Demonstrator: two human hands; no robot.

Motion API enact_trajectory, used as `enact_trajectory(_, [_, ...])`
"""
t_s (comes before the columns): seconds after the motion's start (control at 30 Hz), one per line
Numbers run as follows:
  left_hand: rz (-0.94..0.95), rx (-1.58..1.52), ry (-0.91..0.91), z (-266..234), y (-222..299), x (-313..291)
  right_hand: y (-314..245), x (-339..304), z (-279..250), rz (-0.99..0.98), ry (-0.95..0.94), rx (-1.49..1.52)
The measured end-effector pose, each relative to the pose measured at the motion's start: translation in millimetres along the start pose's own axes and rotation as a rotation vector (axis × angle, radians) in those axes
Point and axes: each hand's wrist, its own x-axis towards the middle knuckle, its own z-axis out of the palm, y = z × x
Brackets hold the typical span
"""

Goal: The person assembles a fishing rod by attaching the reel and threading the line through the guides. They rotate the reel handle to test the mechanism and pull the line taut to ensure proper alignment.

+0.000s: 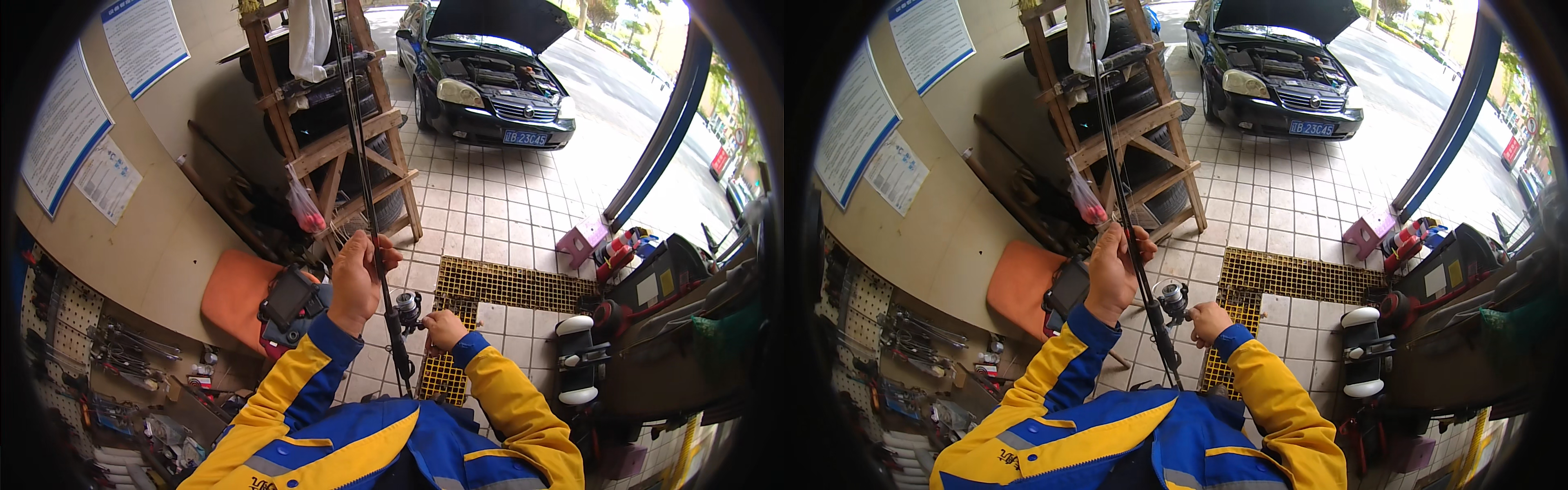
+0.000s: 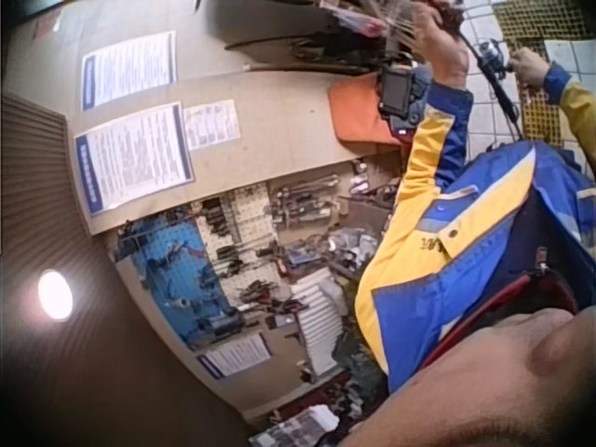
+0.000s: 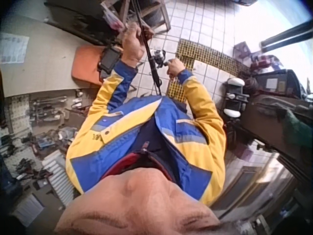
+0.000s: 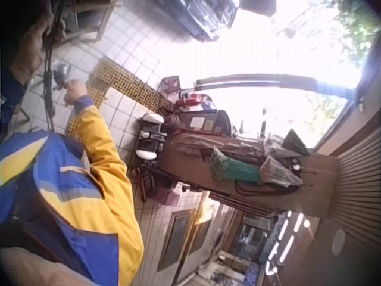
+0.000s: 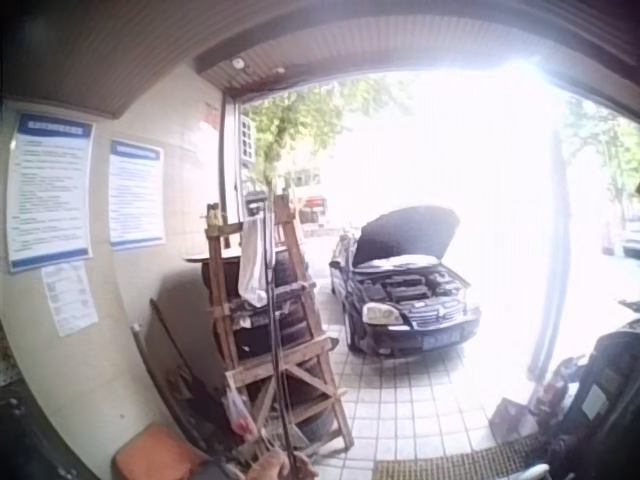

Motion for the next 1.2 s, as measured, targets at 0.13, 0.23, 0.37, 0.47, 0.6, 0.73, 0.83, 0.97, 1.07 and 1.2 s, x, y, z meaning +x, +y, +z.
enact_trajectory(0.13, [-0.001,0.032,-0.022,2,1,4,-9,1,-6,0.122,-0.08,0.215])
enact_trajectory(0.23, [0.021,0.058,0.003,9,-2,1,-11,2,-11,0.121,-0.097,0.187])
enact_trajectory(0.37, [0.086,0.107,-0.045,19,-5,-6,-8,10,-17,0.109,-0.14,0.12])
enact_trajectory(0.47, [0.137,0.136,-0.06,20,-8,-7,-4,17,-15,0.121,-0.158,0.133])
enact_trajectory(0.6, [0.13,0.129,-0.005,14,-11,-7,3,21,-9,0.069,-0.133,0.078])
enact_trajectory(0.73, [0.168,0.11,-0.041,11,-15,-11,7,20,-4,0.064,-0.075,0.034])
enact_trajectory(0.83, [0.163,0.065,-0.042,14,-17,-13,-6,12,-5,0.099,-0.047,-0.044])
enact_trajectory(0.97, [0.14,0.028,-0.046,16,-13,-11,-45,-26,-4,-0.232,0.333,-0.224])
enact_trajectory(1.07, [0.143,0.005,-0.094,19,-11,-10,-76,-47,3,-0.742,0.366,-0.161])
enact_trajectory(1.2, [0.11,0.081,-0.13,25,-11,-11,-91,-34,29,-0.667,0.331,0.196])
